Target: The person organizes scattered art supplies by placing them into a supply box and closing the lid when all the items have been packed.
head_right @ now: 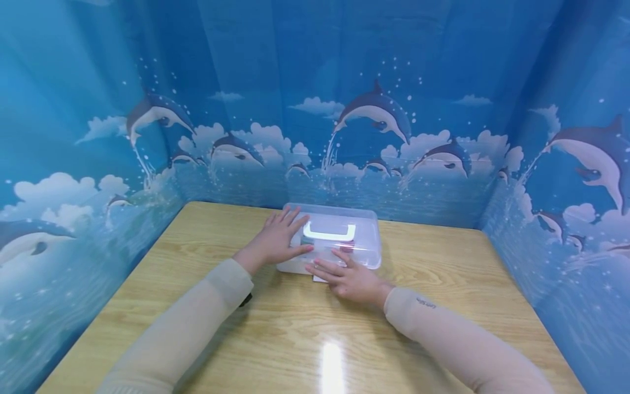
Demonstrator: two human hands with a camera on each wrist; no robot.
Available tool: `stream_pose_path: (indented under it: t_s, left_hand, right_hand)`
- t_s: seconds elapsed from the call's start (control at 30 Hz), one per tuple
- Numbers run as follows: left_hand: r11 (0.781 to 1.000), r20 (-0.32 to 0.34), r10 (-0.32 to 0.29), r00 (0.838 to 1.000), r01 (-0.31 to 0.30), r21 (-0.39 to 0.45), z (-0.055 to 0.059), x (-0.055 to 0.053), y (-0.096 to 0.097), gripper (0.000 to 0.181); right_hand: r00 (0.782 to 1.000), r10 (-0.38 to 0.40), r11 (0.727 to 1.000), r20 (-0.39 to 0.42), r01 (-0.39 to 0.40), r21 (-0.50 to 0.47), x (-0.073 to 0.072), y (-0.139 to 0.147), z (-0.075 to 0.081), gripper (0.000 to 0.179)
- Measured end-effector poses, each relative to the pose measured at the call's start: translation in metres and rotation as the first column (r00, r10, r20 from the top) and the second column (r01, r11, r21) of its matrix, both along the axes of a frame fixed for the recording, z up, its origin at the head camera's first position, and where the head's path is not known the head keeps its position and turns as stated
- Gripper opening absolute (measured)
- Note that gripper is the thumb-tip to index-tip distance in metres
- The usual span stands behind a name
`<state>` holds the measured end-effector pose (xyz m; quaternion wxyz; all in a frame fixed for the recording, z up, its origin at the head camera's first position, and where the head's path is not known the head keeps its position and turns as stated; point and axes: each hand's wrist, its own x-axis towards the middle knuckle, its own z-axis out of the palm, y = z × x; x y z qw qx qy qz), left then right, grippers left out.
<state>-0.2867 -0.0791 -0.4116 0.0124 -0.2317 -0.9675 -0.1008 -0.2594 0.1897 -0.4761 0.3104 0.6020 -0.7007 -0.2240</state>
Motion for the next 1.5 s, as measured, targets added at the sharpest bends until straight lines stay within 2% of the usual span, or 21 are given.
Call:
stream_pose_path:
  t_s: [0.13,0.47,0.7,0.83,0.9,1.03,1.17,1.3,1.5]
  left_hand:
    - [1.000,-0.008,0.000,1.000,0.000,-0.012,0.000,0.000,0.000,0.089]
    - [1.000,0.004,0.001,1.000,-0.001,-0.022,0.000,0.000,0.000,0.089]
    - [1.000,0.011,0.005,1.000,-0.005,-0.017,0.001,0.001,0.001,0.089]
    - [1.000,0.010,0.006,1.000,-0.005,-0.015,0.001,0.001,0.001,0.089]
    - [1.000,0.005,0.006,1.000,-0.006,-0.017,0.001,0.001,0.001,0.089]
    - [1.000,-0.001,0.005,1.000,-0.005,-0.018,0.002,0.001,0.000,0.089]
    - [1.000,0.003,0.006,1.000,-0.006,-0.022,0.002,0.002,0.000,0.090]
    - [0.999,0.001,0.008,1.000,-0.008,-0.035,0.002,0.001,-0.001,0.090]
    - [1.000,-0.008,0.005,1.000,-0.005,-0.030,0.001,0.000,0.000,0.090]
  right_hand:
    - [0.999,-0.031,0.999,-0.009,0.031,0.013,0.000,0.001,-0.002,0.012]
    - [0.996,-0.084,0.995,-0.006,0.084,0.049,0.005,-0.004,0.001,0.023]
    - [0.999,-0.015,1.000,0.039,0.015,-0.003,0.011,-0.003,0.006,0.018]
    - [0.997,0.033,0.996,0.072,-0.028,-0.080,0.013,-0.002,0.007,0.011]
    - [0.994,0.052,0.991,0.092,-0.040,-0.124,0.013,-0.002,0.007,0.015]
    - [0.991,0.107,0.970,0.080,-0.086,-0.228,0.013,-0.003,0.010,0.033]
    - [0.989,0.142,0.936,0.040,-0.121,-0.330,0.010,-0.004,0.014,0.026]
    - [0.987,0.141,0.902,0.076,-0.097,-0.420,0.008,-0.004,0.020,0.018]
    - [0.988,0.117,0.863,0.104,-0.049,-0.503,0.005,-0.004,0.024,0.021]
